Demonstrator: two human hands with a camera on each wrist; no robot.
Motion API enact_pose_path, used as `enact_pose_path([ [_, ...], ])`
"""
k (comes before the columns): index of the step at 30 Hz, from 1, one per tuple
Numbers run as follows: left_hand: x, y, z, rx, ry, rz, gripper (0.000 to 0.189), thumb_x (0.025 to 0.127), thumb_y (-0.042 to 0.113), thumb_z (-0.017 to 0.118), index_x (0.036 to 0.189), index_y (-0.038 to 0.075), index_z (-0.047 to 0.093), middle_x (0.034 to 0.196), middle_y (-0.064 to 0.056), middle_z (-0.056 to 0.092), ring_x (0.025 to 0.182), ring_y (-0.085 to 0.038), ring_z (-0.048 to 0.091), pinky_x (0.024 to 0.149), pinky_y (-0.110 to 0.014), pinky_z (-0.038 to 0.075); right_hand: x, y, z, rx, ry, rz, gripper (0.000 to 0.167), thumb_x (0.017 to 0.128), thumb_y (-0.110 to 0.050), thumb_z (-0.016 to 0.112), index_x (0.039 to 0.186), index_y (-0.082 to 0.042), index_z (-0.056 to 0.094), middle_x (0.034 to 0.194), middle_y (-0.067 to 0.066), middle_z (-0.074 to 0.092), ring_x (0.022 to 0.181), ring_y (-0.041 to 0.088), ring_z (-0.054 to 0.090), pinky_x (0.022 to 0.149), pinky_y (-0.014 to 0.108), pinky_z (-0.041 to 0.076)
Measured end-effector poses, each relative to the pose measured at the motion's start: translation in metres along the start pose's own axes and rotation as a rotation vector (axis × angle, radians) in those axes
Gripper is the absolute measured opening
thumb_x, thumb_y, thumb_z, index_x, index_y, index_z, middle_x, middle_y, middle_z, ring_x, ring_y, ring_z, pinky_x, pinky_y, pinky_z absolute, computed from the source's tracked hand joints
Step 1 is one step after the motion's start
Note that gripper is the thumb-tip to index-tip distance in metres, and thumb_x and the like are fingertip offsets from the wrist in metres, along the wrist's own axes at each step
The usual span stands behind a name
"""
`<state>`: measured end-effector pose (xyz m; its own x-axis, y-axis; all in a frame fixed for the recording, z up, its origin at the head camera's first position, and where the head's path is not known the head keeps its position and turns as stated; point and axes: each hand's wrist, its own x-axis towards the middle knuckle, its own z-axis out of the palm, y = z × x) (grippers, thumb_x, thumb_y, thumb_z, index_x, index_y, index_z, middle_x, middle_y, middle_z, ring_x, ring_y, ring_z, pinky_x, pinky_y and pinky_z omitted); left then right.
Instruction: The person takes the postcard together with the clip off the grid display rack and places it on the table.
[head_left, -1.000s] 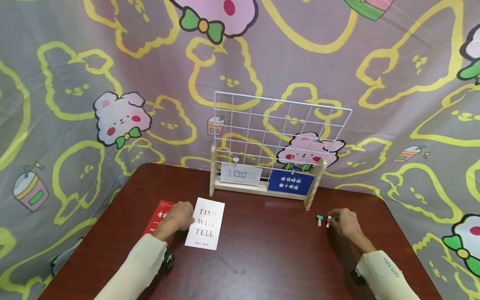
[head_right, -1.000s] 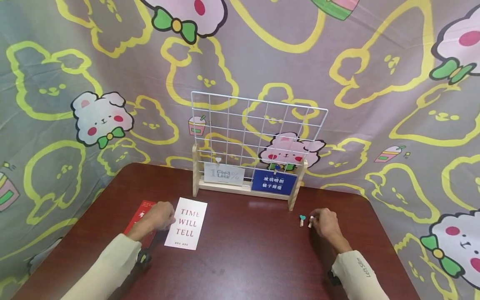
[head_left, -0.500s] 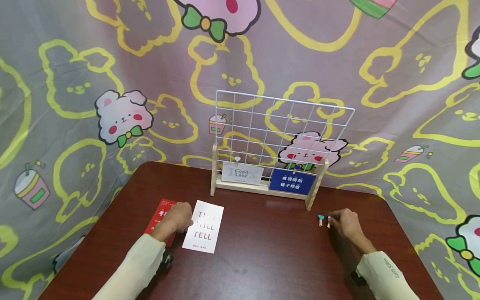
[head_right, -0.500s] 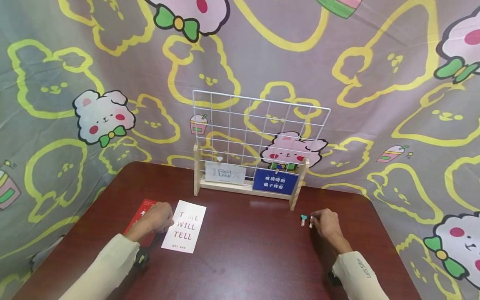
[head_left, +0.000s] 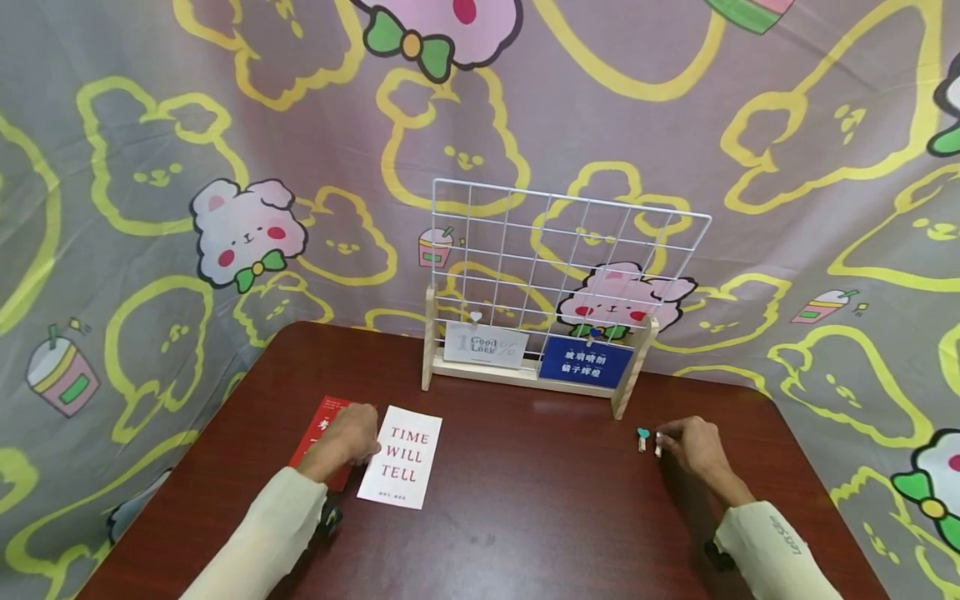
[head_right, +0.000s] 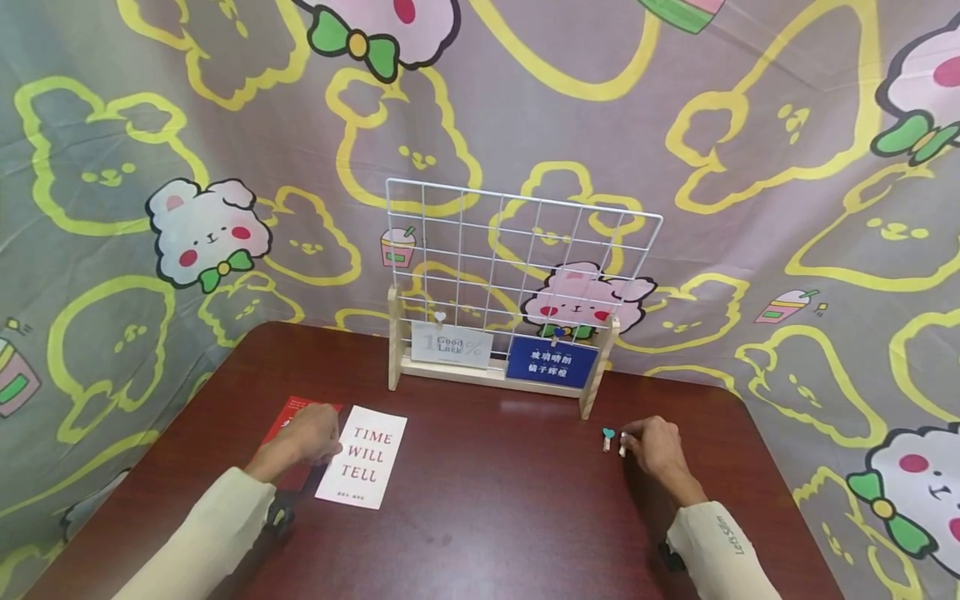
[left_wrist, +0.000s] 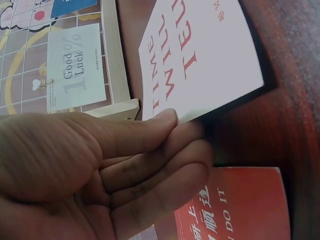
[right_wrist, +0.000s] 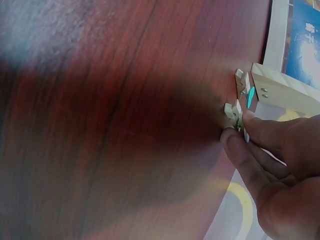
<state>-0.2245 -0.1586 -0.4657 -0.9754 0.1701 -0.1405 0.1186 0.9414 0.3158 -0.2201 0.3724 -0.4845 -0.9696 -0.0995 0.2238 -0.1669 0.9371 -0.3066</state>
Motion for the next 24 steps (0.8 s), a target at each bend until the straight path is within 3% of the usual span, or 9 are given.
enact_pose_path([
  [5,-0.0009,-0.0004,0.0003,-0.015,0.028,0.003,0.038,0.078,-0.001,0.07,0.044,0.008,0.054,0.036,0.002,0.05,0.032,-0.006,0.046,0.037,-0.018,0.035,0.0001,0.0003,-0.001,-0.004,-0.023,0.01,0.006,0.08,-0.005,0.075,0.086,-0.004,0.078,0.083,0.012,0.076,0.079,0.029,0.07,0.067,0.046,0.052],
  [13,-0.0014,-0.001,0.001,-0.034,0.036,-0.01,0.033,0.075,-0.002,0.068,0.047,0.007,0.054,0.036,0.002,0.049,0.032,-0.005,0.046,0.036,-0.018,0.035,0.0004,0.0012,-0.0017,-0.016,-0.03,-0.007,0.005,0.081,-0.005,0.075,0.086,-0.004,0.077,0.083,0.012,0.075,0.083,0.035,0.07,0.071,0.052,0.053],
  [24,-0.003,-0.0001,0.0007,-0.031,0.036,-0.037,0.031,0.074,-0.002,0.069,0.048,0.007,0.055,0.037,0.002,0.049,0.033,-0.006,0.046,0.038,-0.02,0.037,-0.0009,0.004,-0.0021,-0.023,-0.028,0.001,0.005,0.082,-0.005,0.074,0.085,-0.004,0.078,0.08,0.01,0.075,0.078,0.028,0.07,0.069,0.048,0.053],
])
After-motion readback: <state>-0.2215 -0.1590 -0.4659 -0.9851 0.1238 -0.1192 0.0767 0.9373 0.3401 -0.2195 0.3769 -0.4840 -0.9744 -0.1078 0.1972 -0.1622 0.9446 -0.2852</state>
